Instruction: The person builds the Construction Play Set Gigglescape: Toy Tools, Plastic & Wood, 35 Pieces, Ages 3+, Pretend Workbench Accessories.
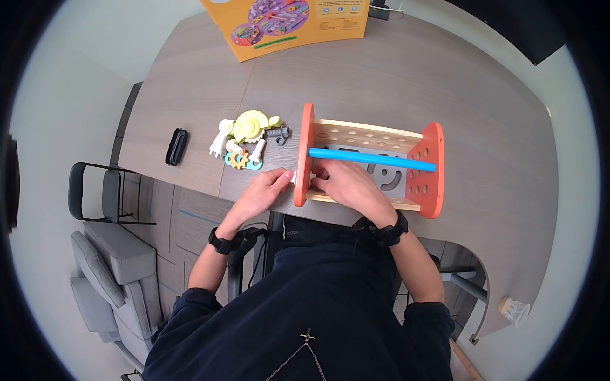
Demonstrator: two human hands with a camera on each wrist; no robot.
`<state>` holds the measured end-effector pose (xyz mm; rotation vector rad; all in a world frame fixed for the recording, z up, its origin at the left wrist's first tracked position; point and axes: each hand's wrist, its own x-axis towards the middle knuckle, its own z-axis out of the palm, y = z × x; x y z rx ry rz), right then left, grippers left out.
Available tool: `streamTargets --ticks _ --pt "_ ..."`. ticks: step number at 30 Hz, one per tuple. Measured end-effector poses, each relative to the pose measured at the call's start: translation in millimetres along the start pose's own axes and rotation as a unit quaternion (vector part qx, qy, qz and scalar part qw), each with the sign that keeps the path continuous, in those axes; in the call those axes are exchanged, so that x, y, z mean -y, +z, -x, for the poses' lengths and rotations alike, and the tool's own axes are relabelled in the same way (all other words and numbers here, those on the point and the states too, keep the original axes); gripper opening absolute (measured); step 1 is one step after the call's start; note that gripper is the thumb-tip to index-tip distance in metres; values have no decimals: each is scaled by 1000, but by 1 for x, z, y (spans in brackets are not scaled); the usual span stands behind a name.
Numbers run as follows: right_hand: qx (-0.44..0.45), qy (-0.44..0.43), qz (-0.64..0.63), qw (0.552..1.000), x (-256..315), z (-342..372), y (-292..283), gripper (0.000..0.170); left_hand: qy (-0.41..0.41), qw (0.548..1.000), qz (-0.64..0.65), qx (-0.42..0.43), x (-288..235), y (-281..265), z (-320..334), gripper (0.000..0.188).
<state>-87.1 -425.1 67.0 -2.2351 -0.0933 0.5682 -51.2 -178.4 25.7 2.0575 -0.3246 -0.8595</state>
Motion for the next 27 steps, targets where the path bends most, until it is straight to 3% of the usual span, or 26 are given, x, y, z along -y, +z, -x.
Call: streamTargets --ticks 3,6,12,15,18,21,24,27 --pt "2 -1 7 1000 1 0 -1 31 111 991 80 5 19 5 -1 35" --pt "2 -4 10 1000 -3 -1 1 31 112 983 146 -18 23 12 1 36" --pt "5 0 3 1000 -1 -1 0 31 17 999 41 4 13 3 -5 33" --pt "6 -4 -1 1000 -2 -1 0 31 101 992 81 -8 19 9 -5 32" --pt "7 -5 1 1000 -2 -1 0 31 119 976 181 -10 19 9 2 29" --pt "7 0 6 1000 0 -1 0 31 85 984 156 -18 4 1 8 26" --pt "9 8 9 1000 0 0 0 32 0 998 47 33 8 -3 -6 31" --pt "12 10 5 1000 0 0 -1 32 19 997 59 46 -2 0 -3 30"
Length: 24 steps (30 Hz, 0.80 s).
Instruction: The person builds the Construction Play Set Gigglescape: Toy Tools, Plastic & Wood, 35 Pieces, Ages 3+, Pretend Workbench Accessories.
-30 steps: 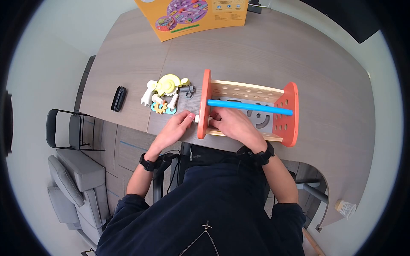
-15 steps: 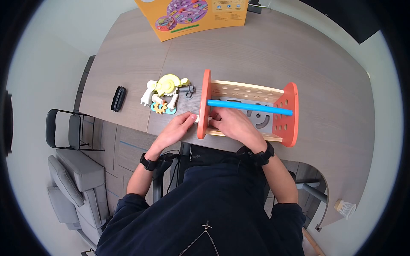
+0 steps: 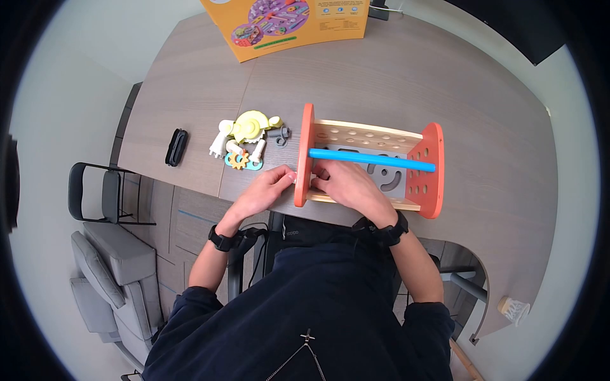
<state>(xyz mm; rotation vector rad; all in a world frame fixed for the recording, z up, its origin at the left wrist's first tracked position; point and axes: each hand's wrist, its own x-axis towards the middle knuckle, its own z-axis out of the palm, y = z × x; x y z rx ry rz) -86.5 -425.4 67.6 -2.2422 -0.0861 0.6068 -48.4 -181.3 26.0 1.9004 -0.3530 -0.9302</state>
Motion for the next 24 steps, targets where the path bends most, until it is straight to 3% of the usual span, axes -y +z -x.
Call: streamTargets --ticks 3,6,8,11,15,17,19,24 --pt "0 1 -1 1000 2 0 -1 32 102 991 87 -25 23 4 1 33" --pt "-1 -1 1 1000 2 0 -1 33 86 993 72 -25 16 2 5 31" --pt "-2 -2 2 1000 0 0 0 33 -13 997 77 -22 0 -1 4 28" --pt "-2 -1 1 1000 -3 -2 2 33 -66 996 61 6 -3 -3 0 34" --pt "-20 -8 -15 1000 -4 -1 3 30 57 992 108 2 12 0 3 29" --pt "-19 -8 -17 1000 -3 -1 3 29 131 984 110 -41 19 9 -1 30" --pt "2 -1 -8 1000 3 1 -1 31 119 986 101 -57 17 9 -1 30" --pt "-1 -1 -6 1000 6 3 -3 30 -72 995 68 6 -4 -2 1 27"
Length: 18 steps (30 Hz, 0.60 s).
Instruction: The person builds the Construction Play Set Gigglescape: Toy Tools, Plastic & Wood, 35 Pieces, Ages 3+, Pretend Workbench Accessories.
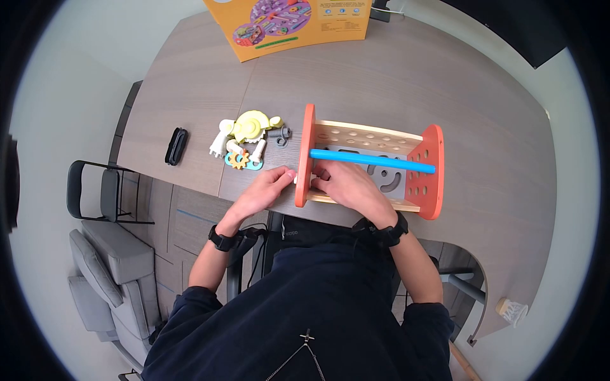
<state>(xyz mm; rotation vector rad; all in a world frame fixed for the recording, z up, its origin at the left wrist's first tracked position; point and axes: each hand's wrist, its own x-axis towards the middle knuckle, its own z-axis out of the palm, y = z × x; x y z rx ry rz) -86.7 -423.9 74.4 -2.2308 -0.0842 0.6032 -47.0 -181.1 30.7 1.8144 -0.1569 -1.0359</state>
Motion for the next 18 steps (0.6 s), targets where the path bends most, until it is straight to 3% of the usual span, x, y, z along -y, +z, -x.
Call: streamTargets --ticks 3,7,9,12,15,18 --pt "0 -3 10 1000 -3 -1 0 30 102 995 3 -8 14 3 -3 31" --pt "-2 -8 7 1000 0 0 0 31 146 987 61 -36 14 8 4 33" --pt "-6 -9 9 1000 -1 1 0 31 123 990 23 -63 14 7 1 32" --pt "-5 -2 13 1000 1 1 -1 31 12 1000 8 -7 6 3 -2 35" --pt "-7 -5 13 1000 -1 1 -1 31 72 997 -34 11 10 2 -2 34" --pt "-5 -4 6 1000 0 1 -1 32 180 983 30 -25 28 7 -8 34"
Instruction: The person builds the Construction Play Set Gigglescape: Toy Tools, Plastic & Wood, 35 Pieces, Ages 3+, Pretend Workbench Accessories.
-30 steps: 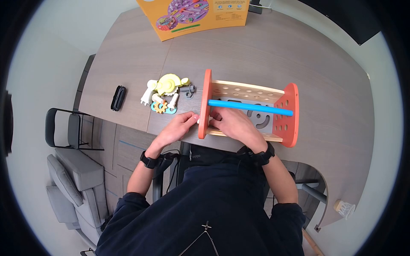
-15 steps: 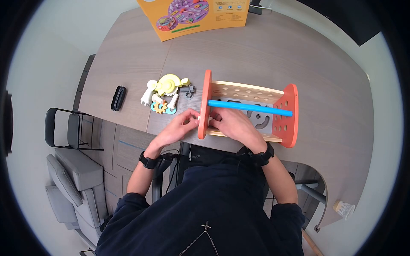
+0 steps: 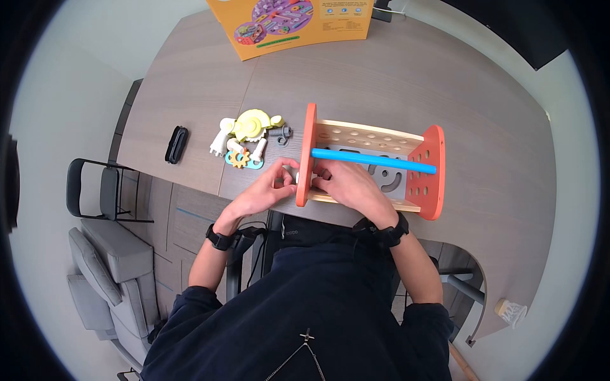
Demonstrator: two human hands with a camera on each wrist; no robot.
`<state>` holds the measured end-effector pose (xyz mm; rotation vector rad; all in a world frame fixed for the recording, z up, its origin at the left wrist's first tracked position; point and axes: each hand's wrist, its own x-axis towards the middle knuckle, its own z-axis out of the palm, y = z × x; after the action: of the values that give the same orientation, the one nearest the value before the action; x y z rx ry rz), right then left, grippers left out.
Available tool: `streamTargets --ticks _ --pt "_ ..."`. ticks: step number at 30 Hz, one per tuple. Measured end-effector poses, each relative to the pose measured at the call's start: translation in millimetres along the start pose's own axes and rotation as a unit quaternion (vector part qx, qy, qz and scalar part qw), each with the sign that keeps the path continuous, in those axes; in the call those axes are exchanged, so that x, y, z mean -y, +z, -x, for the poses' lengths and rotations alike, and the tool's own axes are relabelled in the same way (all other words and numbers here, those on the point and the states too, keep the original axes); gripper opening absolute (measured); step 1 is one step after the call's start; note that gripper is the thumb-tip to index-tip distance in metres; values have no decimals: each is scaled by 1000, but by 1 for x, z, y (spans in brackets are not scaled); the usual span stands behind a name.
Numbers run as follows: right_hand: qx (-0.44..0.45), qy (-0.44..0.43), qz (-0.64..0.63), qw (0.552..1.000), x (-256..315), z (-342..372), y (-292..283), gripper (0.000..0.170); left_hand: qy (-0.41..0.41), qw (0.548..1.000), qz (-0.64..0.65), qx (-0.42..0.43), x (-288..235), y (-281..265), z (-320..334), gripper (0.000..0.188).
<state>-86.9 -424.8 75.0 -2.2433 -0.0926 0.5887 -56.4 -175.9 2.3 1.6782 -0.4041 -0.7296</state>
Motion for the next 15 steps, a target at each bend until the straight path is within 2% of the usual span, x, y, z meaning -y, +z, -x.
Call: streamTargets --ticks 3,6,8,10,12,15 --pt "-1 -3 -3 1000 0 -1 1 32 -12 999 -4 -30 -8 2 0 30" --pt "-4 2 1 1000 0 0 1 31 -101 991 -87 -17 -13 -1 -9 31" --pt "-13 -1 -7 1000 -3 -2 5 30 -131 989 -63 18 -26 -4 -6 30" --pt "-33 -9 -24 999 -12 -5 10 29 -105 993 -35 33 -25 -5 -6 30" --pt "-26 1 -22 999 -8 -2 6 30 -28 999 -5 25 -11 -4 -2 32" --pt "-20 4 -10 1000 -5 -3 5 32 7 998 5 -56 -16 6 1 28"
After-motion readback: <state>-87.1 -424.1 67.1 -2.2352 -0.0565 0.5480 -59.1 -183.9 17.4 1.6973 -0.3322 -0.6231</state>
